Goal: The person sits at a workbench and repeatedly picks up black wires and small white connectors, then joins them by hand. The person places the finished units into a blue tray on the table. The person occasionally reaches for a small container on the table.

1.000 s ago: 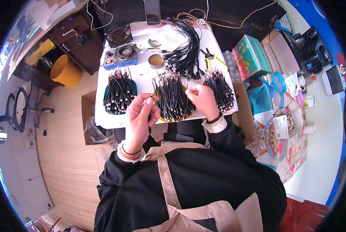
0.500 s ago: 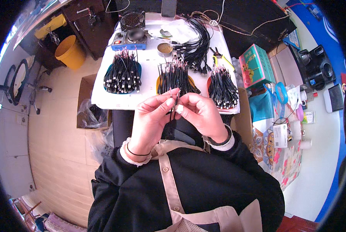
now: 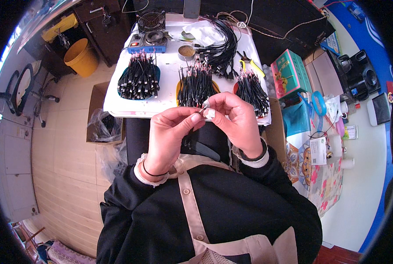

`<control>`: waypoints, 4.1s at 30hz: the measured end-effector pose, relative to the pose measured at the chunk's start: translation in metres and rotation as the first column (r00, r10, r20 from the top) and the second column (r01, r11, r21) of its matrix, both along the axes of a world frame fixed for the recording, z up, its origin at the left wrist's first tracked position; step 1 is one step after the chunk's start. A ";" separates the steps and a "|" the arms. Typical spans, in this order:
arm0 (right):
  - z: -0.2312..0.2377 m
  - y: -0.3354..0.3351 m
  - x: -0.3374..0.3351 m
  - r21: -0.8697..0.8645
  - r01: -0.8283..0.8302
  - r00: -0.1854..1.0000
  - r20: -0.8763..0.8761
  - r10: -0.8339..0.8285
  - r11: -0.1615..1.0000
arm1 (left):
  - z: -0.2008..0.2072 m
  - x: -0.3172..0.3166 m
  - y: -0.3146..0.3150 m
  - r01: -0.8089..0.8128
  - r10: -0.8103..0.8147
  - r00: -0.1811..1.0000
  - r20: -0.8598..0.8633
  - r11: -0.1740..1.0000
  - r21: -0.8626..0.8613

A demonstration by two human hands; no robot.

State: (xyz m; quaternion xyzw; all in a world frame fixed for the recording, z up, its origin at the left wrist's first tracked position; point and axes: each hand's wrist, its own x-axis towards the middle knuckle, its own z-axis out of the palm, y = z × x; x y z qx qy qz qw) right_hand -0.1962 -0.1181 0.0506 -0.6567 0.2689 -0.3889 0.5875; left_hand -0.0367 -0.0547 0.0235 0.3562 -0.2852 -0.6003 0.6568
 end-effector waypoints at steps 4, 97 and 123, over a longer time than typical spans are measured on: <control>-0.003 -0.002 0.001 0.060 -0.061 0.997 0.049 0.058 0.996 | 0.001 0.006 0.003 0.097 -0.097 0.995 -0.017 0.995 0.004; -0.026 0.035 0.023 -0.245 0.357 0.932 0.021 -0.363 0.902 | -0.001 -0.015 -0.001 -0.037 0.020 0.985 -0.173 0.995 -0.098; -0.017 -0.018 -0.004 0.674 -0.412 0.906 0.374 0.198 0.613 | -0.009 0.008 -0.003 0.271 -0.261 0.954 0.150 0.961 -0.051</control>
